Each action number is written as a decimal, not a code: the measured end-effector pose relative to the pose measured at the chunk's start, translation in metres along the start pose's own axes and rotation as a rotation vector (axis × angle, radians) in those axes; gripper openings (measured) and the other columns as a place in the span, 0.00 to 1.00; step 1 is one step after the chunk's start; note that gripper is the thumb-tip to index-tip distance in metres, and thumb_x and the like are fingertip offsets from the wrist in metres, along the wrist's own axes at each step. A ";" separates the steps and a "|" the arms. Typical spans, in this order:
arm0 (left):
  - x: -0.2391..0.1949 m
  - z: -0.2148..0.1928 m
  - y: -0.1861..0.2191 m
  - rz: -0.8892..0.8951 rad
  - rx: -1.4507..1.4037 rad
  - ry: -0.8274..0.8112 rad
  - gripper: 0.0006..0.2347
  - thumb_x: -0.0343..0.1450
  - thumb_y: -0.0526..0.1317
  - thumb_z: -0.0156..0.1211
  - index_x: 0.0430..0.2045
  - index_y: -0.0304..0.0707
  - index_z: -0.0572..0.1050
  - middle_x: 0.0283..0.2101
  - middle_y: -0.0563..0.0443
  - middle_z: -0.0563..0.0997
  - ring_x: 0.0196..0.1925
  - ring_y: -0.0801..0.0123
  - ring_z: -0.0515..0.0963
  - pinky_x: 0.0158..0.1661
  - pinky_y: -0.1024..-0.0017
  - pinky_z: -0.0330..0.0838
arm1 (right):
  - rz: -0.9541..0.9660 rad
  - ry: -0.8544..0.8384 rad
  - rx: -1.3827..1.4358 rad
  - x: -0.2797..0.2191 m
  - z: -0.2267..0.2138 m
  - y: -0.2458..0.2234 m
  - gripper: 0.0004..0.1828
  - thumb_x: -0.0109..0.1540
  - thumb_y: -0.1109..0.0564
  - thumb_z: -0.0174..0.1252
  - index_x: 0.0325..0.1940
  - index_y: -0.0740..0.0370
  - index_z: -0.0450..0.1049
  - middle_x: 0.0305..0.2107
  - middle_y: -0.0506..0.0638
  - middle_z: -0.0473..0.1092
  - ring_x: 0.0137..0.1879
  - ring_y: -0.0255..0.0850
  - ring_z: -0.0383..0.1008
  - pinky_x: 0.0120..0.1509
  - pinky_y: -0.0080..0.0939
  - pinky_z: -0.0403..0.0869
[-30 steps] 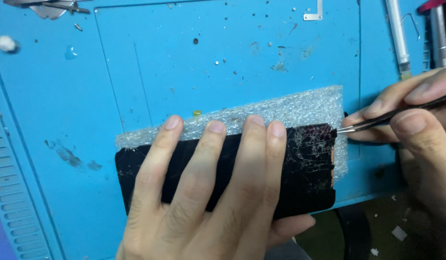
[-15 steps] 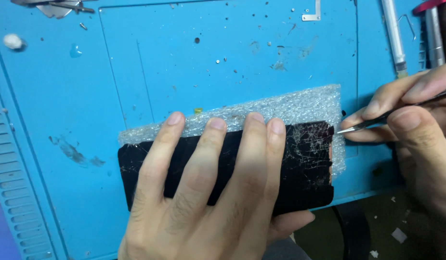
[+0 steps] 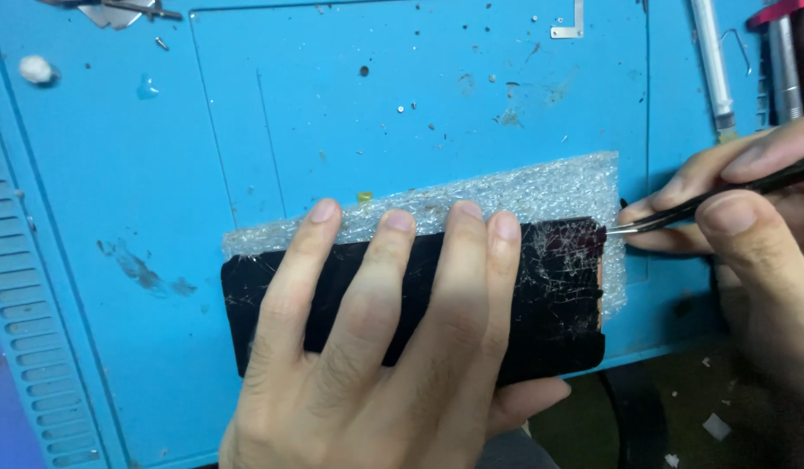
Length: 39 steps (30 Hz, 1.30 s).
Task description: Removing glass shards from a cracked phone screen using tweezers and cleaning the surface with a brush
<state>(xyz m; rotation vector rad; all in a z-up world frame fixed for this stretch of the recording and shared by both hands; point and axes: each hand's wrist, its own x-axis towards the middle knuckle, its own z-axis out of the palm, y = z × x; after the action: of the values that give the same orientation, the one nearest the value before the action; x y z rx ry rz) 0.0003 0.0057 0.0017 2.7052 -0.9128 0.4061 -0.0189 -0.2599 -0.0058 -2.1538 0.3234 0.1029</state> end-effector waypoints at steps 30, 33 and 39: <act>-0.001 -0.003 0.001 -0.004 0.004 0.015 0.29 0.81 0.55 0.25 0.57 0.46 0.80 0.55 0.56 0.80 0.55 0.61 0.76 0.58 0.53 0.80 | -0.022 -0.025 0.057 -0.001 -0.006 0.003 0.14 0.74 0.59 0.43 0.62 0.62 0.52 0.44 0.62 0.67 0.47 0.53 0.82 0.51 0.44 0.87; -0.002 -0.003 0.000 0.008 0.018 0.015 0.29 0.81 0.54 0.24 0.57 0.46 0.80 0.55 0.56 0.80 0.55 0.61 0.76 0.59 0.53 0.80 | -0.032 -0.020 0.110 -0.002 -0.012 0.013 0.13 0.75 0.61 0.42 0.64 0.62 0.52 0.46 0.62 0.66 0.48 0.52 0.81 0.53 0.43 0.87; -0.005 -0.004 -0.002 0.044 0.034 0.053 0.29 0.81 0.56 0.27 0.58 0.44 0.80 0.56 0.56 0.81 0.55 0.62 0.76 0.59 0.53 0.80 | -0.032 0.068 0.042 -0.014 -0.028 0.036 0.12 0.82 0.54 0.37 0.64 0.64 0.56 0.51 0.60 0.66 0.56 0.47 0.78 0.62 0.39 0.83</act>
<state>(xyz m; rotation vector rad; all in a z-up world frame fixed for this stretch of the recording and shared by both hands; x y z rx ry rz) -0.0030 0.0113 0.0030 2.6949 -0.9607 0.5034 -0.0431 -0.2999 -0.0158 -2.1229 0.3273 0.0043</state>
